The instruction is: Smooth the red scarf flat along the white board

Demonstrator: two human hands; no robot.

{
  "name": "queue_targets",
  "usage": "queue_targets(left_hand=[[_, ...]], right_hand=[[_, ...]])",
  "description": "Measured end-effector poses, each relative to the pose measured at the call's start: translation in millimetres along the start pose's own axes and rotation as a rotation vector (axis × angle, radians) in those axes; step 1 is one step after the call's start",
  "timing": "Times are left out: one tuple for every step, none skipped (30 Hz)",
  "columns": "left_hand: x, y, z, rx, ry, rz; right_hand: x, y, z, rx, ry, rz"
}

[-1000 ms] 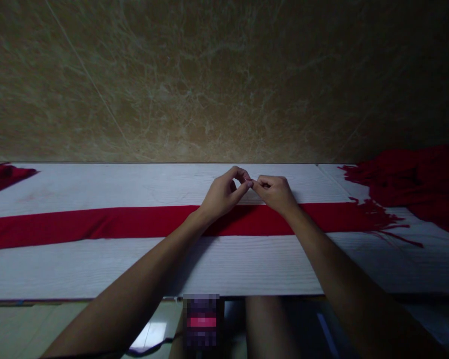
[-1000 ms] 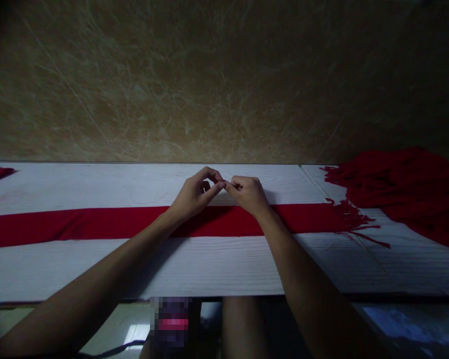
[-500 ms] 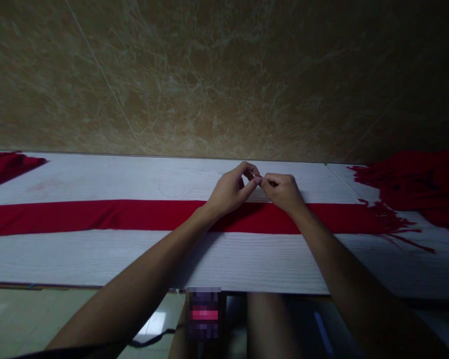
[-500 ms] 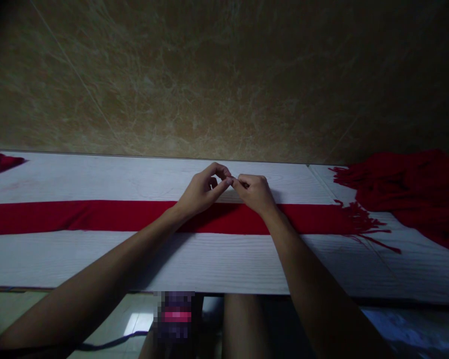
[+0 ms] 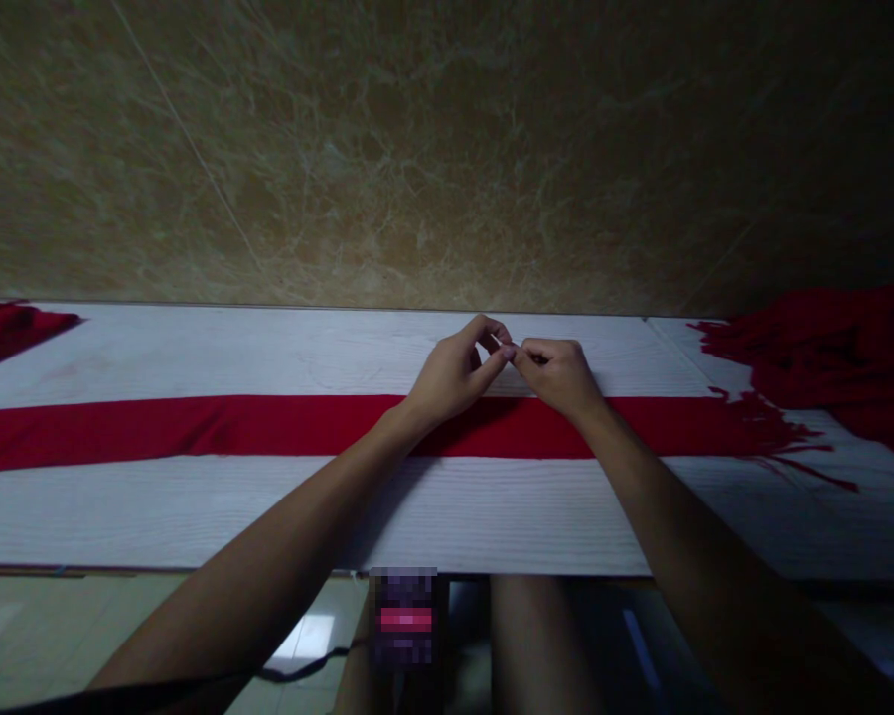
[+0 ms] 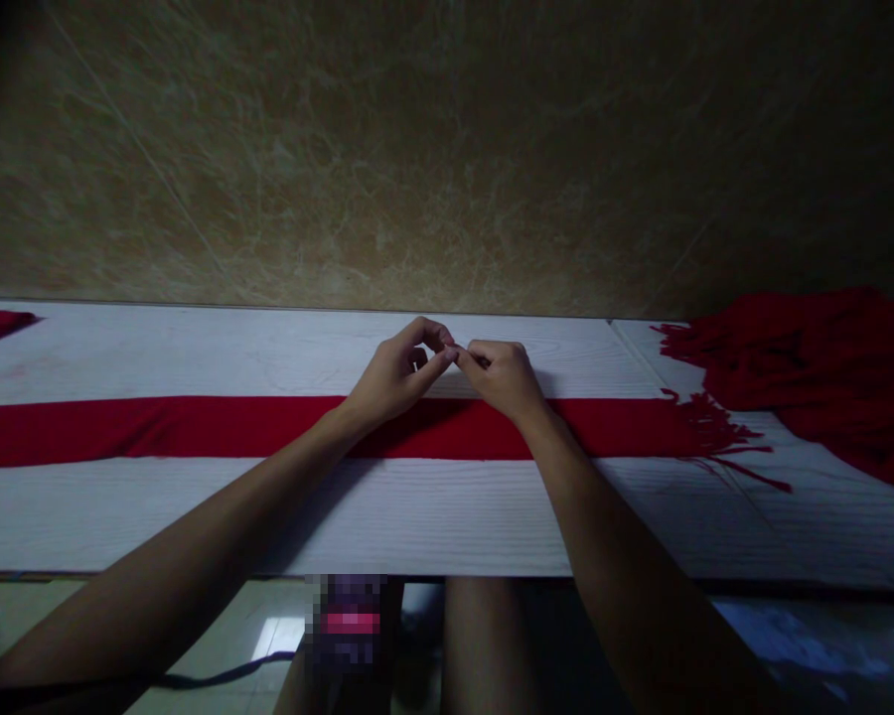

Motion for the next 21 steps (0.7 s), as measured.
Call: queue_targets(left_hand=[[0.2,0.0,-0.1,-0.001,0.002,0.005],[0.6,0.1,-0.3,-0.001,0.004,0.008],[1.0,0.2,-0.5,-0.001,0.005,0.01],[1.5,0.2,-0.6,0.0,0.004,0.01],[2.0,0.3,-0.7,0.002,0.0,0.008],[2.5,0.4,-0.8,0.003,-0.004,0.006],[2.8,0.5,-0.7,0.005,-0.007,0.004],[3.1,0.7,-0.7,0.005,-0.006,0.006],[3.2,0.8,-0.6,0.005,-0.002,0.009],[3.3,0.9,-0.5,0.005,0.003,0.011],[3.3,1.0,-0.4,0.003,0.007,0.014],[3.2,1.1,-0.3,0.003,0.01,0.016],[3.2,1.1,-0.3,0.003,0.011,0.016],[3.2,1.1,-0.3,0.003,0.01,0.014],[3.1,1.0,-0.4,0.004,0.01,0.012],[2.9,0.9,-0.4,0.004,0.009,0.01],[2.8,0.8,-0.5,0.003,0.01,0.009],[2.6,0.7,-0.5,0.004,0.009,0.009],[2.5,0.6,-0.6,0.003,0.007,0.01],[2.4,0.6,-0.6,0.004,0.004,0.01],[2.4,0.5,-0.5,0.005,0.001,0.008]], right_hand=[[-0.1,0.0,-0.1,0.002,-0.001,0.003],[-0.1,0.0,-0.2,0.005,-0.001,0.004],[0.0,0.0,-0.3,0.008,-0.002,0.004],[0.1,0.0,-0.4,0.011,-0.004,0.002],[0.4,0.0,-0.4,0.013,-0.006,-0.001],[0.7,0.1,-0.5,0.013,-0.008,-0.004],[1.0,0.2,-0.6,0.012,-0.008,-0.007],[1.2,0.4,-0.6,0.011,-0.007,-0.008],[1.5,0.5,-0.6,0.009,-0.003,-0.009],[1.7,0.7,-0.7,0.007,0.002,-0.009],[1.8,0.8,-0.6,0.007,0.006,-0.009],[1.8,0.9,-0.6,0.007,0.01,-0.007],[1.9,1.0,-0.5,0.006,0.013,-0.006],[1.8,1.0,-0.5,0.005,0.016,-0.004],[1.8,1.1,-0.4,0.005,0.018,-0.002],[1.8,1.1,-0.3,0.005,0.02,0.001],[1.8,1.1,-0.2,0.004,0.02,0.003],[1.9,1.1,-0.1,0.002,0.02,0.004],[1.9,1.2,0.0,0.002,0.018,0.006],[2.0,1.2,0.0,0.0,0.016,0.008],[2.0,1.2,0.0,-0.002,0.015,0.009]])
Point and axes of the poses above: each hand's wrist, its own z-axis away from the middle knuckle, its own y-axis out of the palm, x = y × z, the point moved 1 cm from there along -z, towards the middle knuckle, and after that the axes turned 3 degrees about y, right-handed, at the moved point
